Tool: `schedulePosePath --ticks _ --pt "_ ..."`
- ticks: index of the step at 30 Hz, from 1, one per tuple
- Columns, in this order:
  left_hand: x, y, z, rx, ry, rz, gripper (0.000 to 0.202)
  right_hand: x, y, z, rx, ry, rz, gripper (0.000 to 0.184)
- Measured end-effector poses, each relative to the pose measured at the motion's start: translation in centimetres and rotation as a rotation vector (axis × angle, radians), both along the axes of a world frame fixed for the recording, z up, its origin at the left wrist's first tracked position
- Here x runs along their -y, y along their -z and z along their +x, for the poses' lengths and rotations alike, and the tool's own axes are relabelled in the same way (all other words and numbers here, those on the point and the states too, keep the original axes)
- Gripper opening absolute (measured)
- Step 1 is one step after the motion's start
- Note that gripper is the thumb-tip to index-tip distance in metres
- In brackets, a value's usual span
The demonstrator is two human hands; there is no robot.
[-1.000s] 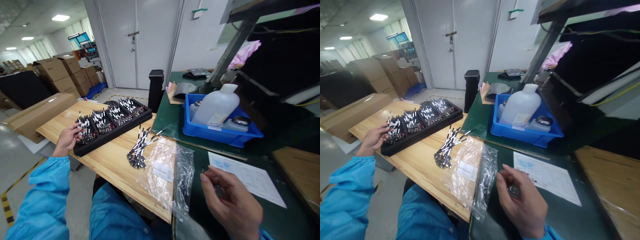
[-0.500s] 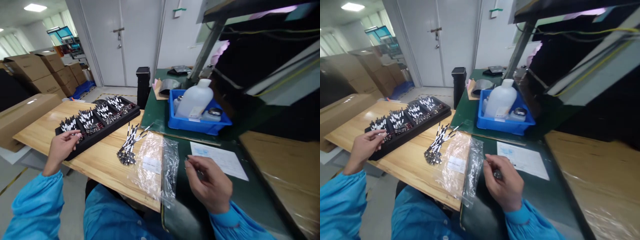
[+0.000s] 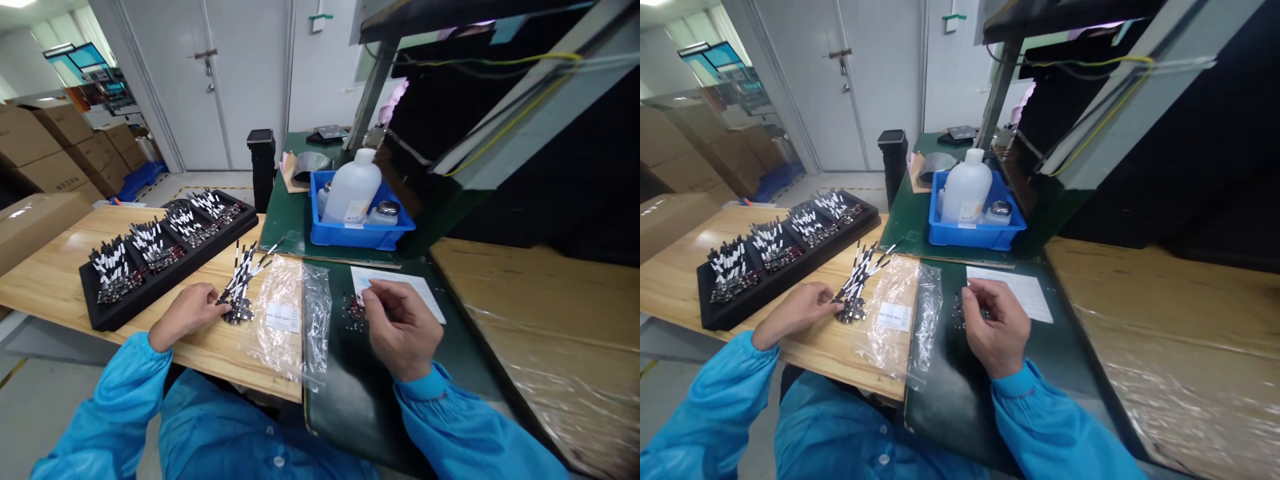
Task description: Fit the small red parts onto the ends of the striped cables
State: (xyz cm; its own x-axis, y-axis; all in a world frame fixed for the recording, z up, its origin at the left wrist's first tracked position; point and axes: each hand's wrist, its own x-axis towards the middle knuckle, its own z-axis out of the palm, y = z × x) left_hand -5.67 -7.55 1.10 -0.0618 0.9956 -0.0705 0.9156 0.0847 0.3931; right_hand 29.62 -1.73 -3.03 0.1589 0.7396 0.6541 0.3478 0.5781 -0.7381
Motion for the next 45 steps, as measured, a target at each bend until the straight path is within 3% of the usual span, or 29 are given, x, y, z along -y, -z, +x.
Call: schedulePosePath --ticks 5,10,15,19,22,26,30,34,39,42,45 --pt "-0.2 0.8 0.1 -0.034 -0.051 -0.054 0.035 -0.1 0.0 0.1 -0.014 -0.004 -0.008 0.017" --pt "-0.6 1.9 -0.4 0.118 -0.088 -0.045 0.038 -0.2 -0.1 0.0 -0.008 0.008 -0.008 0.016" --pt "-0.7 2.3 -1.3 0.326 -0.02 -0.072 0.048 -0.7 -1.5 1.1 0.062 0.054 -0.047 0.014" --pt "-0.8 1.3 -1.8 0.482 -0.026 -0.094 0.044 -2.7 -2.0 4.5 0.235 0.05 -0.235 0.014" --pt "-0.9 -0.2 -1.1 0.736 -0.083 -0.076 0.034 -3.9 -1.5 7.1 0.421 0.088 -0.454 0.009" --pt "-1.7 -2.3 1.7 1.098 -0.139 0.045 0.028 -4.6 -0.9 8.9 0.543 0.049 -0.575 0.01" --pt "-3.5 -3.2 5.9 1.132 -0.04 0.105 0.032 -4.6 -0.7 9.5 0.619 -0.038 -0.633 0.011" --pt "-5.0 -1.0 9.8 1.081 0.082 0.109 0.033 -4.6 -0.4 9.9 0.667 -0.075 -0.677 0.011" --pt "-4.9 3.2 11.9 1.047 0.066 0.094 0.031 -4.6 -0.1 10.1 0.69 -0.089 -0.721 0.013" --pt "-4.4 4.0 11.8 1.012 0.085 0.044 0.03 -4.4 -0.2 9.9 0.696 -0.093 -0.745 0.01" --pt "-4.2 3.8 11.6 1.023 0.077 0.024 0.03 -4.4 -0.2 9.6 0.706 -0.111 -0.769 0.007"
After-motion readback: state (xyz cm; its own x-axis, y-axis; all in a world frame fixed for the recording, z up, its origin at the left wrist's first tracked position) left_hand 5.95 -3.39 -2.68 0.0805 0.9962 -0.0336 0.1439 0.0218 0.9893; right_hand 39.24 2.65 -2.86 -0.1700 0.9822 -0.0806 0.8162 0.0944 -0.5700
